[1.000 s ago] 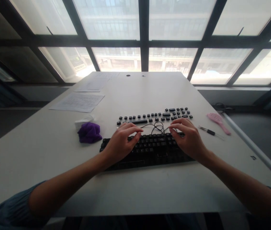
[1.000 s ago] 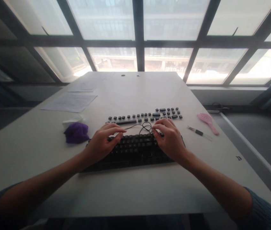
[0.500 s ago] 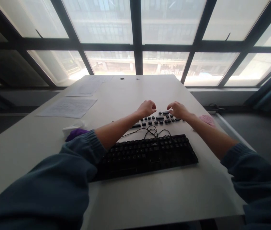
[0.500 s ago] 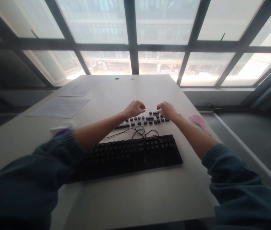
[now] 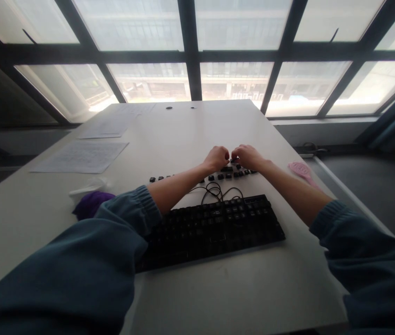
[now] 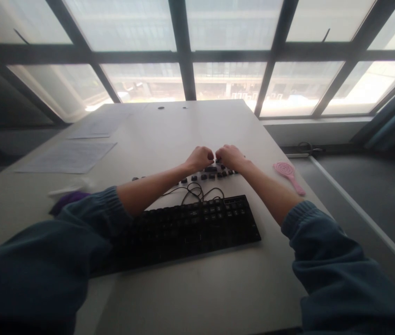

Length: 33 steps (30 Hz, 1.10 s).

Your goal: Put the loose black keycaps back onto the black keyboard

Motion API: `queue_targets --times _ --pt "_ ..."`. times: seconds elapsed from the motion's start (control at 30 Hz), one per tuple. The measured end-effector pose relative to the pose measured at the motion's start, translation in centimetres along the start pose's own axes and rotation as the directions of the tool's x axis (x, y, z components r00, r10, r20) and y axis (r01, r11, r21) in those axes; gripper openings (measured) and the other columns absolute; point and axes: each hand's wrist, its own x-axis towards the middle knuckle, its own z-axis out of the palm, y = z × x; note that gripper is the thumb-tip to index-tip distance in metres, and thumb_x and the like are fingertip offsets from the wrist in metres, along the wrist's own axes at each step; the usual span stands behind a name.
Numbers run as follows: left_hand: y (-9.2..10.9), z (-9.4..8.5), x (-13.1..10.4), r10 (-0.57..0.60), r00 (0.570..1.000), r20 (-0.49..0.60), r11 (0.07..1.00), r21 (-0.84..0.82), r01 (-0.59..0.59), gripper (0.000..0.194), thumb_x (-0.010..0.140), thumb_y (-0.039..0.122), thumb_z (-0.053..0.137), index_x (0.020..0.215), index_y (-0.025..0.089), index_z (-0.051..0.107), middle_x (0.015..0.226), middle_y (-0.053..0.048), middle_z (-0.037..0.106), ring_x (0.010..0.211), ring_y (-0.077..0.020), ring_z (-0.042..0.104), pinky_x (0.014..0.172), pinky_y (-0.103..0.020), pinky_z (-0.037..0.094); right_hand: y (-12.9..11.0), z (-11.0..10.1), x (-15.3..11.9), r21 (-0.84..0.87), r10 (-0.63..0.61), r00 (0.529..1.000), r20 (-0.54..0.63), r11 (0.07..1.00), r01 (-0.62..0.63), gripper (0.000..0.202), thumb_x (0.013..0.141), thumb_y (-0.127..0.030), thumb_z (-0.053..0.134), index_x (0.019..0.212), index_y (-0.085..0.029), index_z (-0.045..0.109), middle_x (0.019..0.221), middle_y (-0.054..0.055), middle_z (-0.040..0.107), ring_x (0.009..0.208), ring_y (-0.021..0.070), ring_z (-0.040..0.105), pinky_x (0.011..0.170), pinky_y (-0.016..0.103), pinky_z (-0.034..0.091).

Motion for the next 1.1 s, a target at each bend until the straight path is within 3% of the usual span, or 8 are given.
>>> queue_targets --times 0.1,0.17,0.33,0.47,0.57,0.7,0.8,1.1 --pt "0.6 -2.3 -2.0 0.025 0.999 -0.036 1.0 -0.018 -0.025 0.012 0.078 0.012 0.069 0.084 0.013 0.08 0.08 -0.008 0.076 0.077 -0.0175 0.068 0.08 -0.029 0.054 -0.8 -1.1 -0.7 0.009 -0.028 0.998 -0.052 1.0 0.029 0.015 0.089 -0.016 0.067 0.096 -0.021 0.08 0.1 0.008 0.077 0.099 0.0247 0.062 0.088 0.035 0.045" --pt "1.1 -4.2 -4.6 0.057 0.996 -0.062 0.997 -0.044 -0.06 0.012 0.079 0.015 0.07 0.085 0.014 0.079 0.08 -0.006 0.076 0.075 -0.0163 0.068 0.075 -0.027 0.054 -1.6 -2.0 -1.7 0.016 -0.031 0.994 -0.109 0.999 0.033 0.017 0.092 -0.017 0.064 0.099 -0.02 0.079 0.103 0.008 0.077 0.102 0.0256 0.061 0.09 0.037 0.044" --pt "2.4 -7.8 -14.5 0.199 0.977 -0.079 0.963 -0.166 -0.21 0.008 0.082 0.016 0.07 0.087 0.015 0.076 0.082 -0.004 0.074 0.071 -0.0133 0.066 0.07 -0.025 0.054 -5.4 -3.9 -5.8 0.204 -0.018 0.931 -0.363 0.974 0.099 0.013 0.09 -0.013 0.066 0.095 -0.019 0.077 0.097 0.007 0.076 0.095 0.0241 0.062 0.085 0.039 0.047" --pt "3.0 -7.6 -22.1 0.257 0.963 -0.079 0.953 -0.144 -0.266 0.007 0.086 0.015 0.069 0.09 0.018 0.074 0.091 -0.004 0.073 0.079 -0.0141 0.067 0.075 -0.026 0.054 -9.8 -3.6 -10.0 0.309 -0.094 0.878 -0.469 0.914 0.263 0.01 0.09 -0.012 0.068 0.092 -0.02 0.074 0.094 0.006 0.074 0.095 0.0237 0.063 0.085 0.039 0.05" --pt "3.0 -6.1 -25.3 0.27 0.957 -0.105 0.959 -0.054 -0.277 0.006 0.086 0.017 0.073 0.092 0.02 0.073 0.094 -0.003 0.074 0.087 -0.0173 0.067 0.081 -0.03 0.054 -12.7 -2.7 -13.0 0.336 -0.167 0.87 -0.463 0.876 0.347 0.009 0.092 -0.013 0.067 0.091 -0.02 0.073 0.096 0.007 0.074 0.094 0.0231 0.063 0.087 0.04 0.052" --pt "2.9 -4.4 -26.6 0.299 0.944 -0.14 0.954 0.067 -0.292 0.005 0.087 0.021 0.075 0.091 0.021 0.072 0.093 -0.002 0.076 0.092 -0.0199 0.066 0.086 -0.035 0.05 -14.6 -2.0 -16.1 0.343 -0.24 0.859 -0.452 0.842 0.416 0.01 0.095 -0.014 0.064 0.092 -0.021 0.071 0.096 0.007 0.074 0.093 0.0232 0.062 0.085 0.041 0.053" --pt "2.8 -3.8 -26.6 0.341 0.93 -0.134 0.937 0.126 -0.325 0.002 0.09 0.023 0.072 0.091 0.022 0.071 0.096 -0.001 0.077 0.093 -0.019 0.065 0.085 -0.035 0.045 -15.0 -1.8 -17.3 0.382 -0.221 0.86 -0.46 0.825 0.417 0.01 0.096 -0.015 0.063 0.095 -0.022 0.071 0.094 0.007 0.074 0.092 0.023 0.063 0.083 0.04 0.054" --pt "2.7 -3.2 -26.6 0.415 0.897 -0.153 0.899 0.222 -0.378 0.011 0.095 0.021 0.066 0.085 0.022 0.07 0.094 0.002 0.076 0.088 -0.0165 0.059 0.08 -0.034 0.037 -14.5 -2.1 -18.0 0.431 -0.173 0.855 -0.489 0.805 0.409 0.01 0.095 -0.015 0.064 0.097 -0.021 0.071 0.093 0.007 0.074 0.09 0.0225 0.064 0.08 0.041 0.056"
